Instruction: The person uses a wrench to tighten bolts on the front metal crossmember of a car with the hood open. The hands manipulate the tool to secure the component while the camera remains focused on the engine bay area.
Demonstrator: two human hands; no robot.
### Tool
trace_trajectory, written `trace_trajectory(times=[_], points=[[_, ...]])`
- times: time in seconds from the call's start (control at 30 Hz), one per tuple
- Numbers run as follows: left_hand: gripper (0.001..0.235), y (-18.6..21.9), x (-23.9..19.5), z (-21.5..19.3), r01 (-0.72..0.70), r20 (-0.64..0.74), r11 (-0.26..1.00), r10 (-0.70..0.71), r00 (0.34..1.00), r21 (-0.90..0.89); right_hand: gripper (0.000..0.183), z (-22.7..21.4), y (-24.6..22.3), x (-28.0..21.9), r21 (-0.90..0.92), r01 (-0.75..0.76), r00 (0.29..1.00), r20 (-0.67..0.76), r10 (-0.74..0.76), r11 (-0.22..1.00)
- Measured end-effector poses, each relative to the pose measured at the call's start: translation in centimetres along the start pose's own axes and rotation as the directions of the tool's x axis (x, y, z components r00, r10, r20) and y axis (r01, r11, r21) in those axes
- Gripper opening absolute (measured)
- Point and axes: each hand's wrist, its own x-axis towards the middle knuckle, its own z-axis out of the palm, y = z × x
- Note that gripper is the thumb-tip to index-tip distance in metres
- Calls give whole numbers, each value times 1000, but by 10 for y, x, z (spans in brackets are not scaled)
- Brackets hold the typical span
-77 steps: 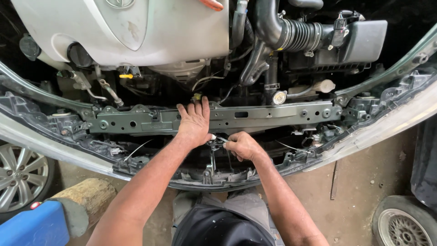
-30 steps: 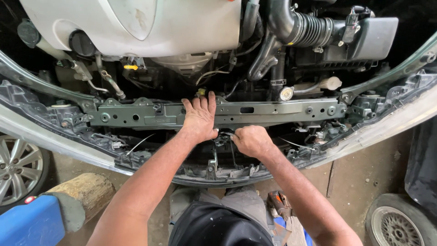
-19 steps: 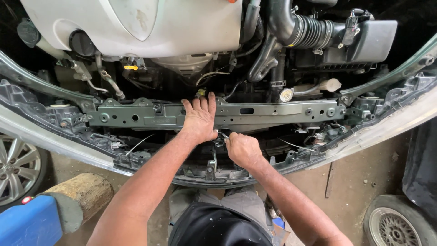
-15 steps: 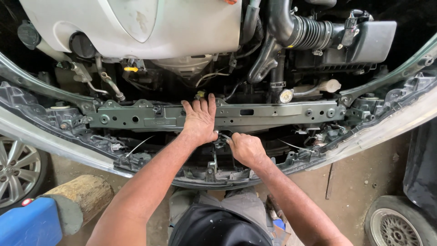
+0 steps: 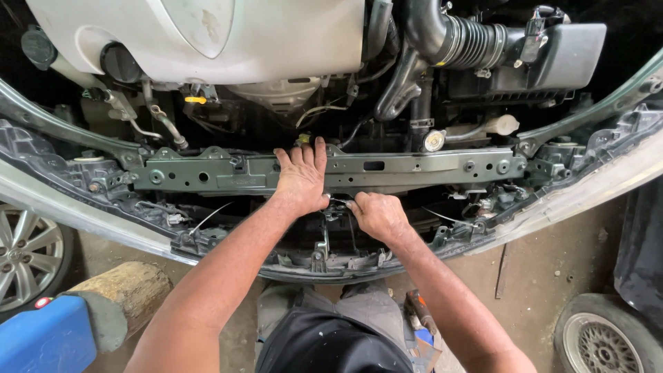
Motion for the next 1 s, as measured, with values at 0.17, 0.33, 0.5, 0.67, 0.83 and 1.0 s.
trace_trajectory(times=[0.17,0.33,0.5,0.67,0.83,1.0], points=[[128,4,-2,-2,3,21,1000,-3,1000,1,35,8,2,-8,-23,-6,998,-58,5,1000],[129,2,-3,-9,33,30,999,-33,999,2,35,10,6,-8,-38,60,983,-170,-65,997],[130,4,0,-1,25,-4,1000,-25,1000,-15,35,-10,2,-5,78,-10,998,57,6,997],[132,3,0,-5,28,42,999,-27,999,-42,34,-20,-9,1,101,-66,991,123,54,993],[132,2,-1,-2,39,23,997,-37,999,-65,30,-21,-18,-1,90,-57,993,110,47,994],[130,2,0,0,30,1,999,-30,1000,-36,35,-23,-27,-1,-9,-100,989,104,100,995]])
